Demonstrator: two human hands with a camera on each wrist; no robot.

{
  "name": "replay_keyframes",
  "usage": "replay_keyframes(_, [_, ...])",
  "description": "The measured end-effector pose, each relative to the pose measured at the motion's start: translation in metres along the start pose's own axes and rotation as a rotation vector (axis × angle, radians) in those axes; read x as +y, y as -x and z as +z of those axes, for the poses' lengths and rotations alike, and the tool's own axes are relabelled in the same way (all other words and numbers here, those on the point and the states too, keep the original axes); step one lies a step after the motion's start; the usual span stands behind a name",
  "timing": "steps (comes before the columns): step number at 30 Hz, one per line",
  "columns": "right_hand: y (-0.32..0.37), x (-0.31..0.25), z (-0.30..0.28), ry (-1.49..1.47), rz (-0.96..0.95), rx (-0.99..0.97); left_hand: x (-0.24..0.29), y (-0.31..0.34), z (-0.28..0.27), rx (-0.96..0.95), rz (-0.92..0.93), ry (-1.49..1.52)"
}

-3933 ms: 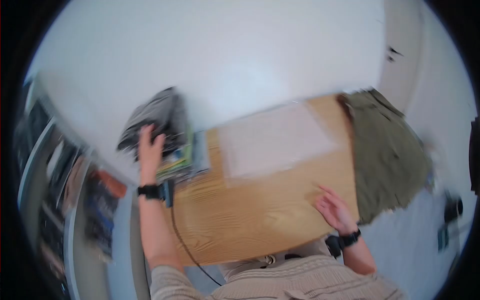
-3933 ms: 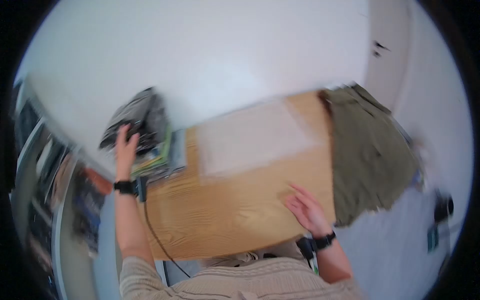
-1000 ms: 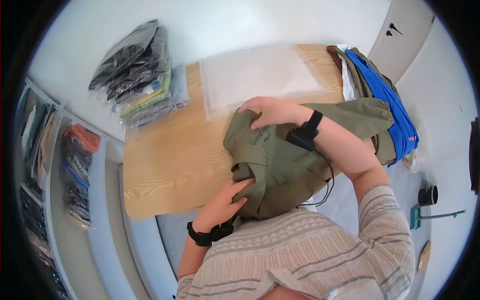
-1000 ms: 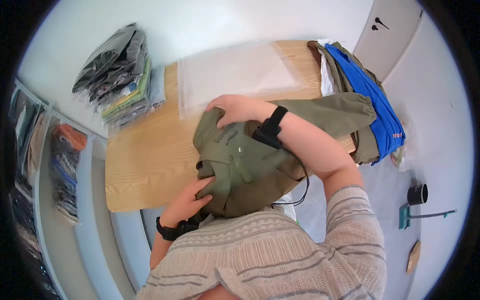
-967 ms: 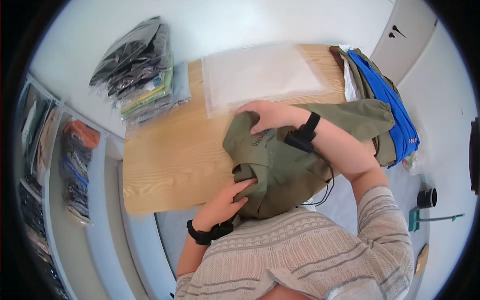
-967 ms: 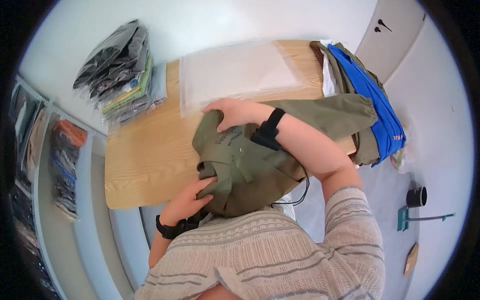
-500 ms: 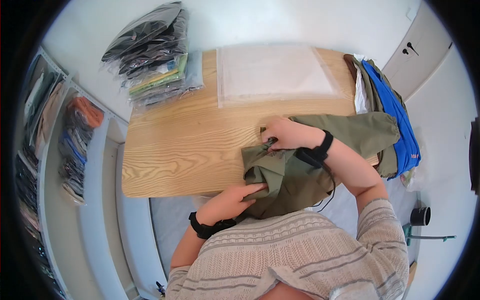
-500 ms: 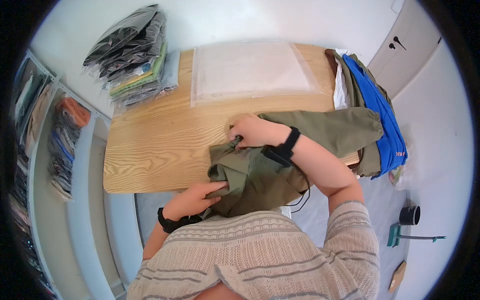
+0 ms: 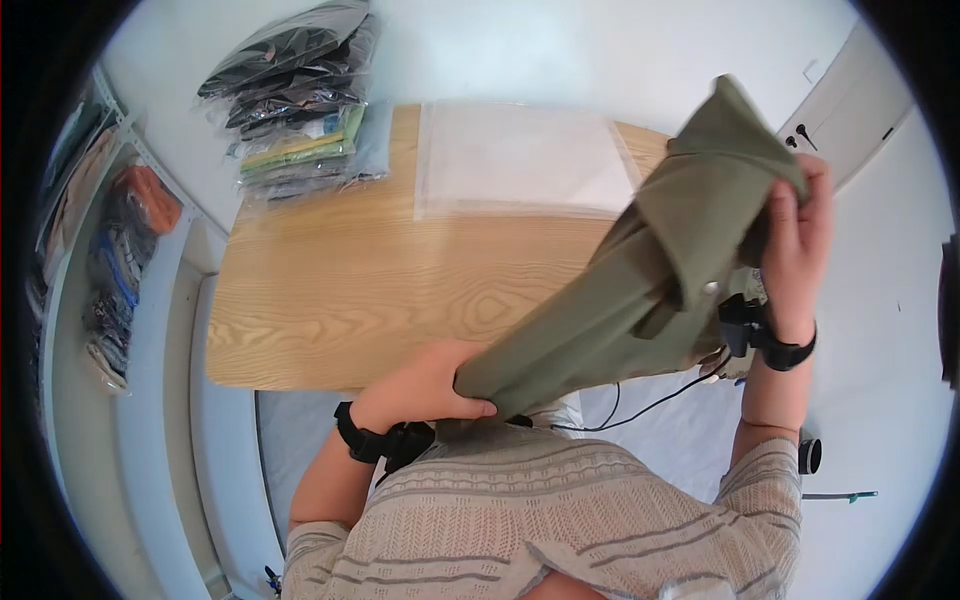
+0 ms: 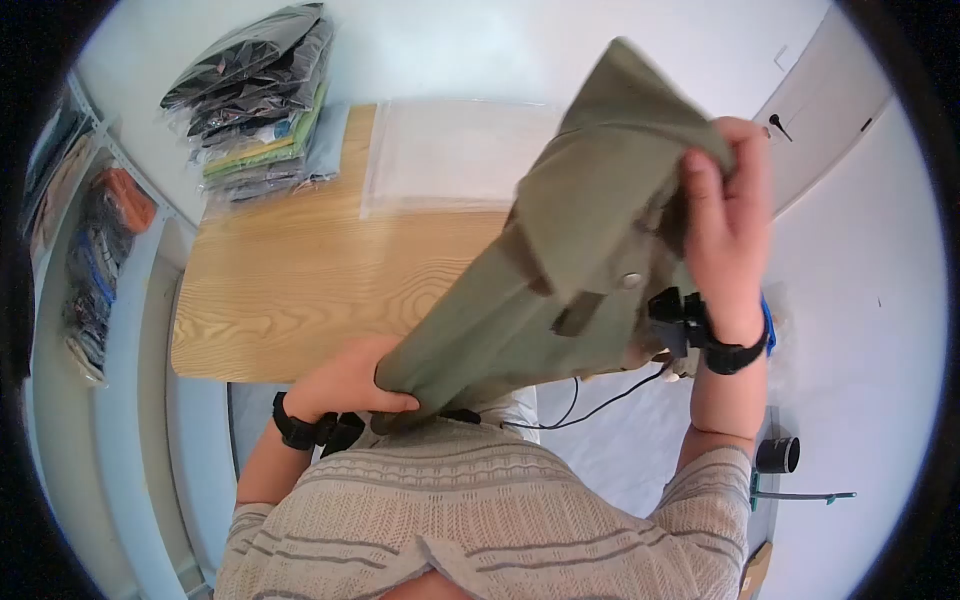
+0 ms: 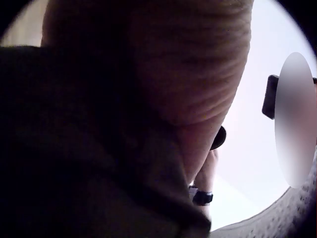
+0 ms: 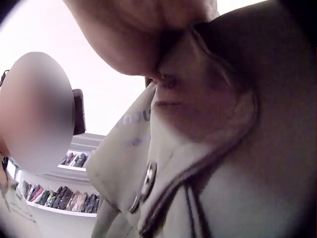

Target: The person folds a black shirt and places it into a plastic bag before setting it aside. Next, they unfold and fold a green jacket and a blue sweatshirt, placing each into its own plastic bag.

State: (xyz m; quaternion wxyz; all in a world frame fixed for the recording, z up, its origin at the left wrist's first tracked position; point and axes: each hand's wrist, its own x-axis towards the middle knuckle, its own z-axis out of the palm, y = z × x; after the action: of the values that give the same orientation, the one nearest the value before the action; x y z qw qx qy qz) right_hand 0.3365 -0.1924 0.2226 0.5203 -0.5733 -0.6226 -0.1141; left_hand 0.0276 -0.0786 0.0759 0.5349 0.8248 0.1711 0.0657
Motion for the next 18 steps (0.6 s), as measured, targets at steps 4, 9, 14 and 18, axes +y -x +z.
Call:
replay_keyframes(4, [-0.022, -0.004, -0.03, -0.049, -0.078, 0.267, -0.022, -0.005, 0.013, -0.059, -0.068, 0.025])
replay_keyframes(9, [-0.038, 0.007, -0.058, 0.018, -0.049, 0.366, -0.036, 0.01, 0.001, 0.353, -0.087, 0.141])
replay_keyframes(14, [-0.049, 0.02, -0.075, 0.051, -0.025, 0.345, 0.034, 0.031, -0.104, 1.023, -0.028, -0.63])
replay_keyframes(18, [-0.051, 0.042, -0.059, 0.068, 0.103, 0.282, 0.076, -0.003, -0.17, 1.009, 0.225, -0.667])
